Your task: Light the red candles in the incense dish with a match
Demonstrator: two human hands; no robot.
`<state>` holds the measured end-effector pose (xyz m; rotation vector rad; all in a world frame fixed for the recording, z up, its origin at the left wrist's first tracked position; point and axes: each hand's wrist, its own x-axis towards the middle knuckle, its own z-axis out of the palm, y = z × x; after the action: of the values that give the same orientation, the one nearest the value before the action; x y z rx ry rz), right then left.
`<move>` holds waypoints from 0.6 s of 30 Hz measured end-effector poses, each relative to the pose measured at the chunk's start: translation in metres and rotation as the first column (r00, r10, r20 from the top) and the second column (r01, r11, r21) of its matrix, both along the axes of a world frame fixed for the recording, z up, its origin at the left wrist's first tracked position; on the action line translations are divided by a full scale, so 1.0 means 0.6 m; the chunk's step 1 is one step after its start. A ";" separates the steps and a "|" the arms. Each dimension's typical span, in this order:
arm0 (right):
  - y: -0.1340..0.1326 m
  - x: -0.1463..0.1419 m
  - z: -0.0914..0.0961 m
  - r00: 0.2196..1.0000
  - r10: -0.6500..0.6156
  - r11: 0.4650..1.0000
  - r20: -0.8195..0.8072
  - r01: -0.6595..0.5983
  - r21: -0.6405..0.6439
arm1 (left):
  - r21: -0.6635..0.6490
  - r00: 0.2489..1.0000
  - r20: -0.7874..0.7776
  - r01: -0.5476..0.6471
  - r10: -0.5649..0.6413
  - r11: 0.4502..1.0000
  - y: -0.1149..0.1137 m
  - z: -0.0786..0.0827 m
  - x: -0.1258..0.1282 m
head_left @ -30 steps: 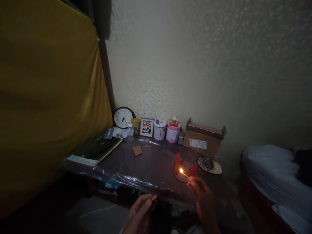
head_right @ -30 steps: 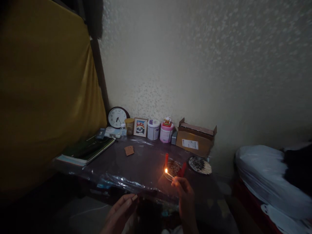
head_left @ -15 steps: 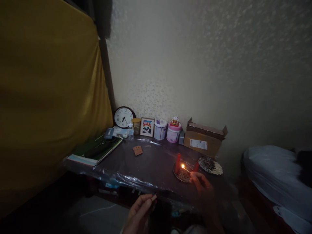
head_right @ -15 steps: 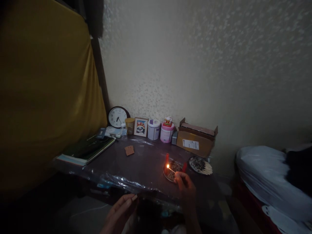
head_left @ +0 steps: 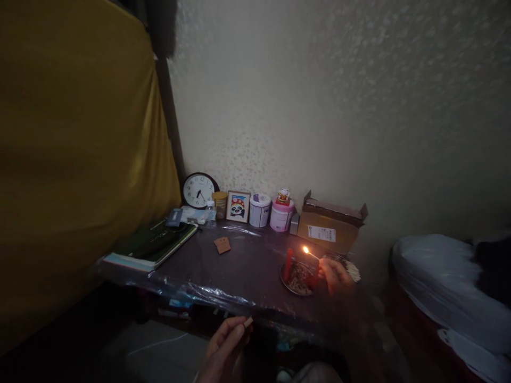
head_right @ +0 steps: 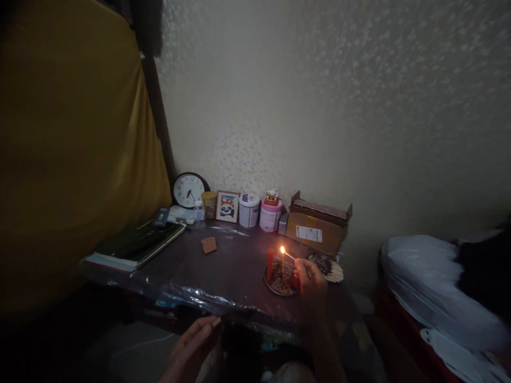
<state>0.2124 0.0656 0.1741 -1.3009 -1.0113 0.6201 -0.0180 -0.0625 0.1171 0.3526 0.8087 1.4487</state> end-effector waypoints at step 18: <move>0.049 -0.006 -0.024 1.000 0.013 0.999 -0.009 -0.012 0.042 | 0.014 0.999 0.002 0.033 -0.033 0.999 -0.003 -0.005 -0.012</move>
<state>0.2090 0.0952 0.1596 -1.2545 -1.0206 0.6108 -0.0255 -0.0646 0.1138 0.3728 0.7881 1.4247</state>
